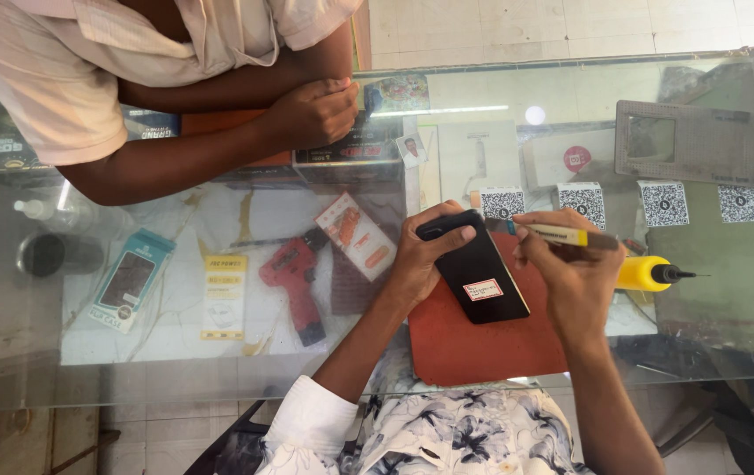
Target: The person applies liquid adhesive to the edges of a smartphone's back cover using a yellow bottle and a metal spudger. They then use the spudger to pry and separate the back cover from the phone's frame, eventually removing it to expose the internal components.
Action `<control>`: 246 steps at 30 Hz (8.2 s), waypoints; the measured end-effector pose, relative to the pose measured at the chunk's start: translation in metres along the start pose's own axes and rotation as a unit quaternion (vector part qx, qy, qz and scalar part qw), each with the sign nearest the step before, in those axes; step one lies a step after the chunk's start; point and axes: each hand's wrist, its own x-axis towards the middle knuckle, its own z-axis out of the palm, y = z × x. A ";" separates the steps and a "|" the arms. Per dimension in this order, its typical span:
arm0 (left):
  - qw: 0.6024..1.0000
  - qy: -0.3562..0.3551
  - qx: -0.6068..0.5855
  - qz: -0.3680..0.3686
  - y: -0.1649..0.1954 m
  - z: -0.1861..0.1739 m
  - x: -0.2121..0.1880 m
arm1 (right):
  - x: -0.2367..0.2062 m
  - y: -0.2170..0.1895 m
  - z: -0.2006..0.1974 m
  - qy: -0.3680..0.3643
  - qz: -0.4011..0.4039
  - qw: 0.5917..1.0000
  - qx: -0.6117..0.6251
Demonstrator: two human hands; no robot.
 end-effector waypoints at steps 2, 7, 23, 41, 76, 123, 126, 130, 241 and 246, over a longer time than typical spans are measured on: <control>1.000 -0.003 -0.015 -0.004 -0.001 0.000 -0.001 | 0.012 -0.003 -0.006 -0.011 0.054 0.998 0.029; 0.999 -0.023 -0.030 -0.004 -0.001 0.002 -0.002 | 0.020 -0.003 -0.013 -0.077 0.091 0.992 0.045; 0.999 -0.015 -0.042 -0.031 -0.005 0.001 -0.006 | -0.013 -0.010 -0.003 -0.064 -0.003 0.986 -0.153; 0.999 -0.036 -0.030 -0.011 -0.001 0.009 -0.007 | -0.033 -0.017 0.013 -0.021 -0.223 0.908 -0.355; 0.996 -0.061 -0.056 -0.035 -0.013 0.006 -0.005 | -0.036 0.011 -0.045 -0.028 0.012 0.999 -0.022; 0.994 -0.061 0.031 -0.088 -0.020 0.009 -0.011 | -0.043 0.034 -0.056 -0.123 0.107 0.983 -0.088; 0.995 -0.048 -0.006 -0.085 -0.025 0.008 -0.009 | -0.050 0.044 -0.060 -0.131 0.121 0.982 -0.068; 0.995 -0.035 0.003 -0.094 -0.028 0.007 -0.009 | -0.061 0.054 -0.059 -0.103 0.137 0.985 -0.030; 0.988 0.060 0.138 0.024 -0.014 0.022 -0.016 | -0.090 0.057 -0.032 0.027 0.418 0.906 0.061; 0.990 0.114 0.085 0.008 -0.011 0.018 -0.011 | -0.078 0.052 -0.047 -0.037 0.378 0.923 -0.066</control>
